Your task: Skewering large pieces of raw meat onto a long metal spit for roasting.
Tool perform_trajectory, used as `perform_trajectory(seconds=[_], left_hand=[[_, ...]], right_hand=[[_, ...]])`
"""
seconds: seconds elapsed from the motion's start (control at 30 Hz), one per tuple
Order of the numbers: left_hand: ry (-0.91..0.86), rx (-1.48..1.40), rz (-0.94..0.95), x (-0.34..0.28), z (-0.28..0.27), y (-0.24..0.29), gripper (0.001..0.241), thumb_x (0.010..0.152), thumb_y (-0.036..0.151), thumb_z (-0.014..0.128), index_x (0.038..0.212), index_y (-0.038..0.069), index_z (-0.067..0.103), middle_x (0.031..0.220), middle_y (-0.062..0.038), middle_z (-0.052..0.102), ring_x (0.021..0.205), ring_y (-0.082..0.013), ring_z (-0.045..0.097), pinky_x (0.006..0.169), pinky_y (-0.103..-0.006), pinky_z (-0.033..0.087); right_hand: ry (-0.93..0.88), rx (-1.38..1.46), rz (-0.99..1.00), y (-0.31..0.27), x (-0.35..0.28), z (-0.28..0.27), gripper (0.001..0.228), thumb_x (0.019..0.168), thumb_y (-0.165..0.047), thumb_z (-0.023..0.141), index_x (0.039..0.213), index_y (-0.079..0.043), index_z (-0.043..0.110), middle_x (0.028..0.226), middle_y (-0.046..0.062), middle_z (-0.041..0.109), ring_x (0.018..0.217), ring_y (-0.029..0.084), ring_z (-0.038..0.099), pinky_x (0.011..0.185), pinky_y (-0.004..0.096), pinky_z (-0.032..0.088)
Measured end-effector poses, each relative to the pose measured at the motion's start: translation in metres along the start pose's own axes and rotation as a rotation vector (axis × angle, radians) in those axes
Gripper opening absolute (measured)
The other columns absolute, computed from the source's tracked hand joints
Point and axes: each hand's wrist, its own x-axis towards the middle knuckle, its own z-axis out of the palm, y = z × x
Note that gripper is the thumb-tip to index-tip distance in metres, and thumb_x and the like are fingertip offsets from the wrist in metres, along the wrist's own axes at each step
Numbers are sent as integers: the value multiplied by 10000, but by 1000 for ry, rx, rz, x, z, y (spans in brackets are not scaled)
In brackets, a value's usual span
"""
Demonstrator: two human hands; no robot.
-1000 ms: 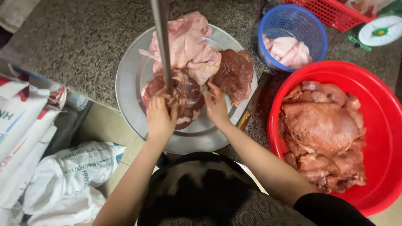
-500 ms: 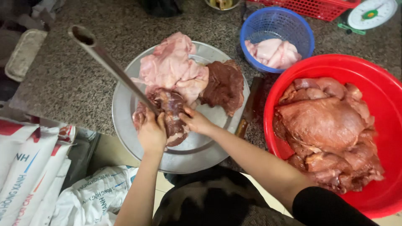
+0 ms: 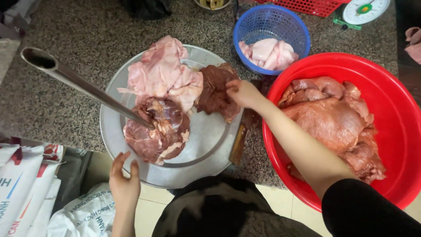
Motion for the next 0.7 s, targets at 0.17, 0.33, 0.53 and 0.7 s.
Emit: perform_trajectory(seconds=[0.17, 0.33, 0.53, 0.7], left_hand=[[1, -109, -195, -16, -8, -8, 297, 949, 93, 662, 1239, 30, 676, 1336, -173, 665, 1100, -281, 685, 958, -368, 528], [36, -95, -122, -9, -18, 5, 259, 969, 65, 650, 1221, 23, 690, 1261, -140, 703, 1042, -225, 713, 928, -340, 545], [80, -92, -213, -31, -25, -4, 227, 979, 93, 657, 1192, 25, 697, 1212, -119, 727, 1022, -196, 728, 835, -333, 540], [73, -86, -330, -41, -26, 4, 255, 953, 104, 650, 1196, 57, 713, 1169, -112, 737, 986, -195, 728, 701, -346, 530]], right_hand=[[-17, -193, 40, 30, 57, 15, 396, 899, -347, 669, 1142, -52, 772, 1049, 192, 773, 981, 327, 741, 883, 410, 571], [331, -499, -78, 43, 107, 67, 787, 723, -506, 812, 1165, 121, 639, 1221, 340, 649, 1133, 521, 607, 962, 544, 475], [15, -552, 226, 29, 107, 95, 808, 861, -652, 771, 1186, 78, 655, 1234, 321, 647, 1198, 492, 595, 1055, 539, 439], [382, -155, 67, 15, 97, 107, 681, 772, -271, 847, 1247, 116, 549, 1053, 301, 705, 1022, 445, 695, 906, 475, 550]])
